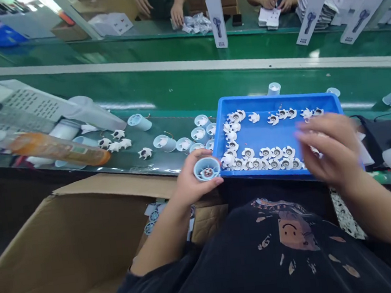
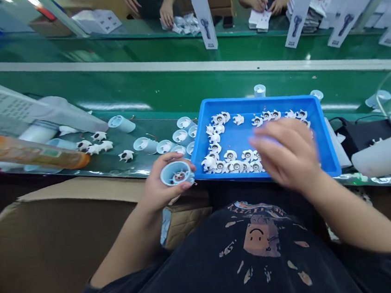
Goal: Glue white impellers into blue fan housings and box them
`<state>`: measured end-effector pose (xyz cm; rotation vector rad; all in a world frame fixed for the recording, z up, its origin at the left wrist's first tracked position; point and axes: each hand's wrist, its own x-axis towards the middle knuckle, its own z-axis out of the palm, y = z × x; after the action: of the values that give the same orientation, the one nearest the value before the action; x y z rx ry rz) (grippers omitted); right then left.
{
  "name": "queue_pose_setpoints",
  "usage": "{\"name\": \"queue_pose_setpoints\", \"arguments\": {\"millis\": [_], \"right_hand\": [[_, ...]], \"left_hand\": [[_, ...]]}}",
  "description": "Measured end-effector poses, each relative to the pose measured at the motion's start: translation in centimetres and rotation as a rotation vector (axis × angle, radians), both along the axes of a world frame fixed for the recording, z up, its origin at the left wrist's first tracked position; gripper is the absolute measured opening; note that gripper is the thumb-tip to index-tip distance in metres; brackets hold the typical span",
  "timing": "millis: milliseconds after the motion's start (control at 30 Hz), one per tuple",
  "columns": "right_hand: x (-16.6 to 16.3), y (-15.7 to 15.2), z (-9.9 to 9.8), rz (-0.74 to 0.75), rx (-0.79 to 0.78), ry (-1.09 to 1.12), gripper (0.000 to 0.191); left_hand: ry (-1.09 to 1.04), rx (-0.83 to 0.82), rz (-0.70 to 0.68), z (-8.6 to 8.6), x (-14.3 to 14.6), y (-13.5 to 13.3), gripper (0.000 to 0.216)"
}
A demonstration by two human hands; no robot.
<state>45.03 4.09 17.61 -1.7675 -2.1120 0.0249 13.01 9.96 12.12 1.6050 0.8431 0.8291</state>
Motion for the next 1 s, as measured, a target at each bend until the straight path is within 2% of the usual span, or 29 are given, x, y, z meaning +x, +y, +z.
{"name": "queue_pose_setpoints", "arguments": {"millis": [100,200,300,400,533,633,733,867,933,1000], "right_hand": [[-2.4,7.8,-1.7,-0.053,-0.203,-0.161,0.029],[-3.2,13.2,-3.0,-0.118,-0.394,-0.291,0.027],[-3.3,15.6,-3.9,-0.162,-0.503,-0.357,0.031],[-3.8,16.1,-4.3,-0.202,-0.554,-0.363,0.033],[-4.8,15.6,-4.2,-0.272,-0.559,-0.235,0.034],[-4.8,13.6,-3.5,-0.255,-0.542,-0.024,0.032],[-4.2,9.7,-2.5,-0.106,-0.58,0.3,0.034],[-3.8,3.7,-1.5,0.116,-0.626,0.736,0.05],[-4.1,1.6,-1.1,0.158,-0.584,0.857,0.056],[-4.6,0.2,-0.5,0.163,-0.493,0.906,0.053]], "left_hand": [[-0.03,-0.034,-0.036,-0.2,1.7,-0.5,0.076],[-0.025,0.025,-0.046,0.3,1.9,-0.9,0.067],[0.024,0.116,-0.002,0.7,0.3,-1.2,0.056],[0.071,0.086,-0.005,0.6,-1.2,-1.3,0.056],[0.14,0.085,-0.072,0.5,-0.8,-1.0,0.064],[0.145,0.075,-0.077,1.0,0.3,-0.8,0.068],[0.124,0.174,-0.087,1.6,1.0,-0.4,0.059],[0.137,0.341,-0.214,2.1,2.4,0.2,0.056],[0.195,0.422,-0.246,2.3,3.5,0.3,0.059],[0.252,0.514,-0.259,2.6,4.7,0.2,0.061]]}}
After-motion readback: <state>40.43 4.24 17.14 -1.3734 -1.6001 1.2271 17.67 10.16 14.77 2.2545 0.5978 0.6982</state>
